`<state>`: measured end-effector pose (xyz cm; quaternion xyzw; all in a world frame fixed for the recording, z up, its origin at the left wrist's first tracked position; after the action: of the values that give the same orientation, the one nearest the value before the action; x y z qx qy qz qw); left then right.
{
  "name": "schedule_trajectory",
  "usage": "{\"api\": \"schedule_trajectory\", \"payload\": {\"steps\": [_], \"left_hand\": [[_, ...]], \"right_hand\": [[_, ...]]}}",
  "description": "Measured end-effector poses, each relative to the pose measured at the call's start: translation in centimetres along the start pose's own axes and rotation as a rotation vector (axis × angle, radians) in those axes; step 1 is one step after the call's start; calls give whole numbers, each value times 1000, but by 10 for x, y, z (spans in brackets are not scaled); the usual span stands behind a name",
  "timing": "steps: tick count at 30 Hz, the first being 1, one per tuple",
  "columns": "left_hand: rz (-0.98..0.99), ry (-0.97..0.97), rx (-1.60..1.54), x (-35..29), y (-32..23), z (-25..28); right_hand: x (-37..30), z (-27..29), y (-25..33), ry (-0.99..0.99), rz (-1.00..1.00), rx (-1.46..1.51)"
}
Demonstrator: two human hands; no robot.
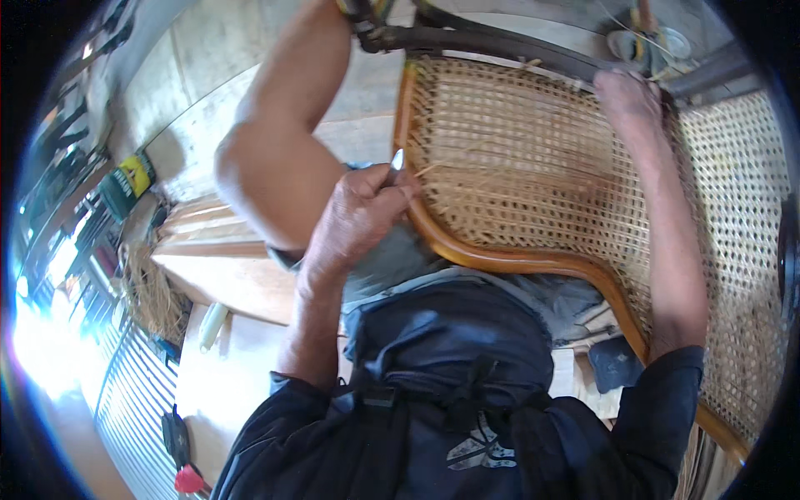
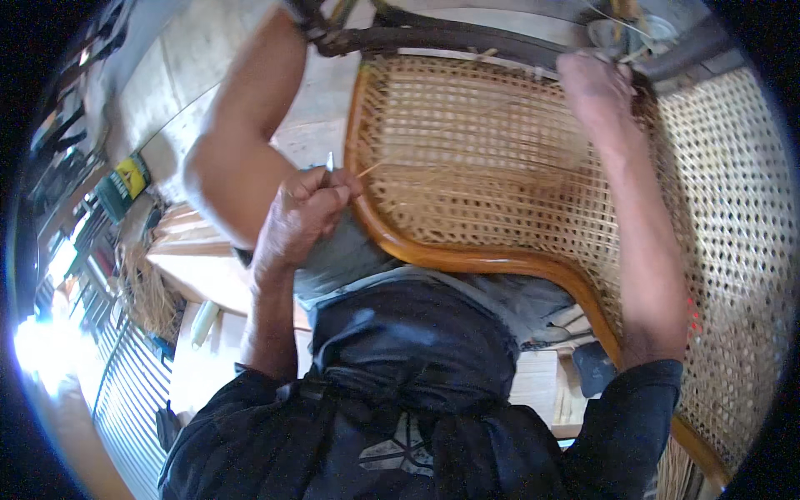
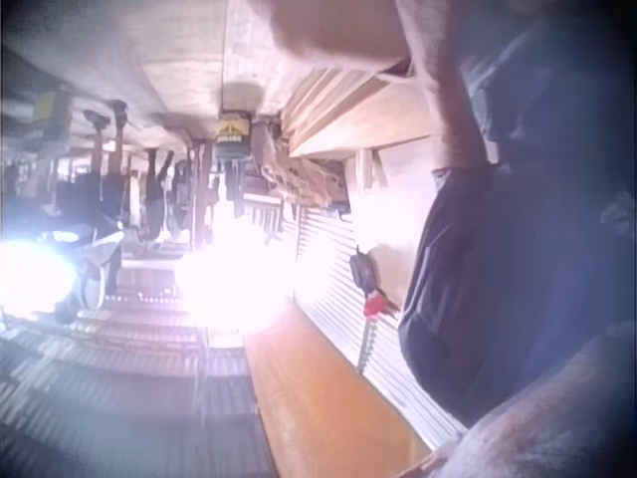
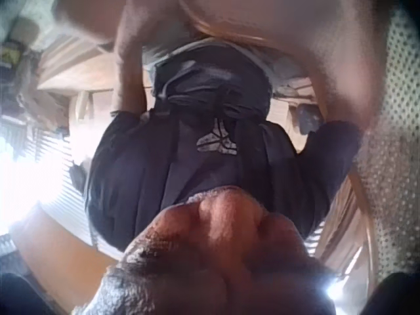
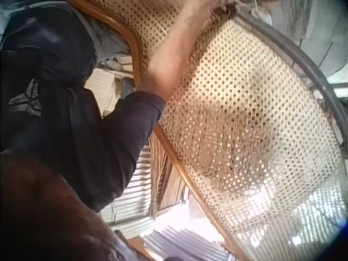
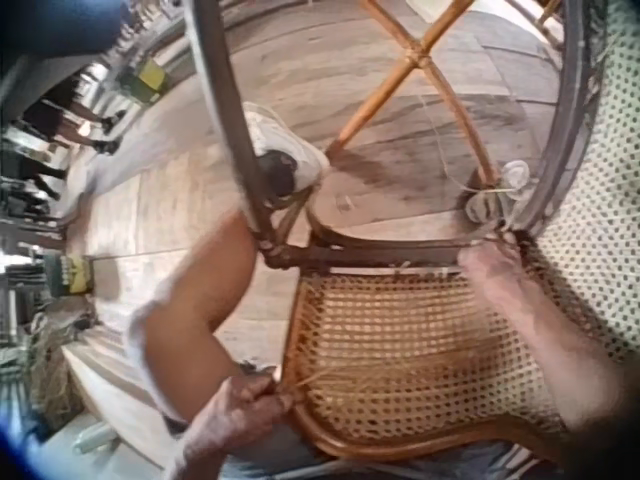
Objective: Repairing the rattan seat of a wooden chair by weaving and securing bamboo or rattan strips.
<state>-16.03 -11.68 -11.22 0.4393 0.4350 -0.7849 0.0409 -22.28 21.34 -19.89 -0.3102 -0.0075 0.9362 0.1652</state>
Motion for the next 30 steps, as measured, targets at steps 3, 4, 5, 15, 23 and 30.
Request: {"api": "schedule_trajectory", "payload": {"steps": [3, 4, 5, 15, 23, 30], "left_hand": [[-165, -243, 44, -14, -7, 4], [-317, -344, 210, -23, -21, 11], [-314, -356, 212, -29, -19, 13], [-115, -200, 120, -32, 14, 12], [-409, 136, -1284, -36, -47, 53], [-512, 237, -872, -22, -108, -28]], "right_hand": [[-30, 29, 25, -316, 200, -64], [-38, 36, 34, -344, 179, 156], [-45, 44, 37, -367, 149, 367], [-159, 30, 113, -203, 378, 976], [-276, -7, -15, -312, 89, 1261], [-441, -218, -186, -124, -819, 1073]]}}
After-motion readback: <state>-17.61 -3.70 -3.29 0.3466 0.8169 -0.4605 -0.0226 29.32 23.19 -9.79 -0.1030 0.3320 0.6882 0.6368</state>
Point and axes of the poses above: each hand's wrist, its own x-axis towards the middle knuckle, its own z-axis out of the back of the hand, y = z × x, the point moved 10 cm from there along x, towards the middle knuckle, and after that the axes turned 10 degrees about -z, right-handed, at the moved point
